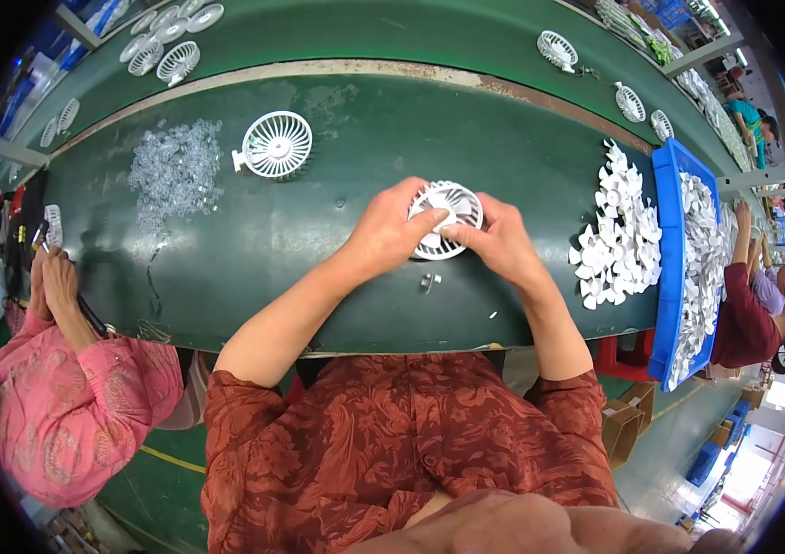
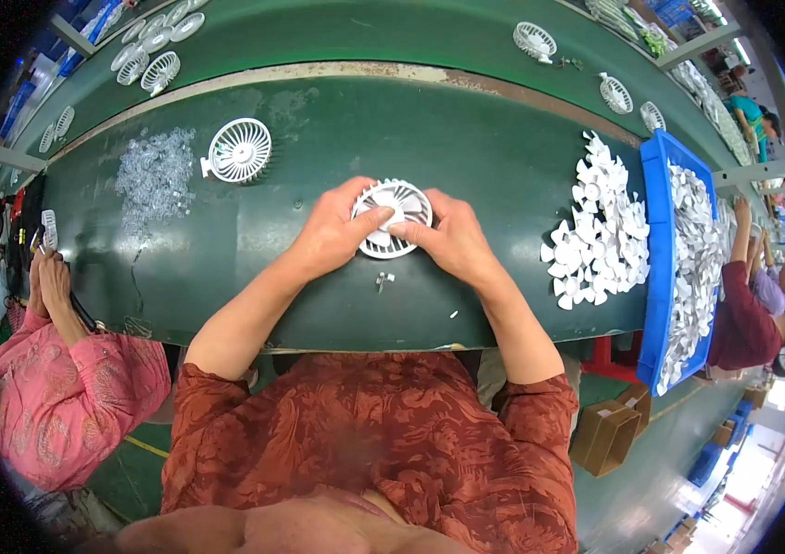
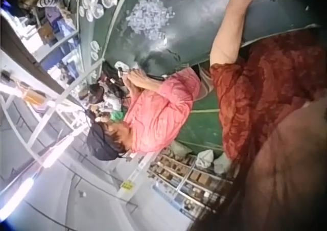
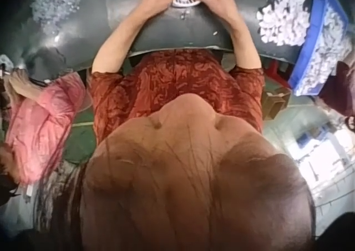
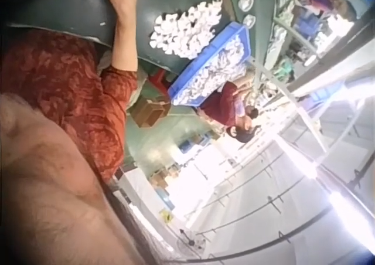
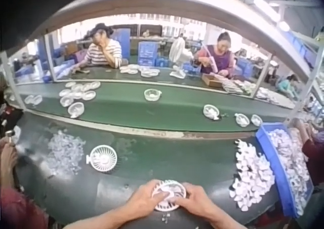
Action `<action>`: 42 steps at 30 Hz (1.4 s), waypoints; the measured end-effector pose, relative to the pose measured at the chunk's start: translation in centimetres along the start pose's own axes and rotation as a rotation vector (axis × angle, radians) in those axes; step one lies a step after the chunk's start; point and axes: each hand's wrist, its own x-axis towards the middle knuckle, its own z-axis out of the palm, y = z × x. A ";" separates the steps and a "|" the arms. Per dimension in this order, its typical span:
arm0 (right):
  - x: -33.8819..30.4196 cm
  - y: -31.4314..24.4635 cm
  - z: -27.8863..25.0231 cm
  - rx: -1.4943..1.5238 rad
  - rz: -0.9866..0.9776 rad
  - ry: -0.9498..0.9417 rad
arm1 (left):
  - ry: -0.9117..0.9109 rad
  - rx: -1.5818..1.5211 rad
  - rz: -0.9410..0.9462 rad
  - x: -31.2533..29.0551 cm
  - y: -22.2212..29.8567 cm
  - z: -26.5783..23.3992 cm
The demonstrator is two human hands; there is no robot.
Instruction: The person assembles mini fans by picking up fan blades and pressing them into the fan casings, then placing the assembled units onto the conveyor belt.
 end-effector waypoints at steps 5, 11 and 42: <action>3.5 0.0 -1.9 0.060 0.117 -0.025 | 0.228 0.052 0.048 0.4 -0.9 0.5; 10.3 -1.0 -7.4 0.548 0.021 0.496 | 0.222 0.150 0.047 -0.3 1.8 -0.2; 2.7 5.1 0.2 -0.234 -0.445 0.288 | -0.188 0.855 0.438 31.4 4.0 -1.4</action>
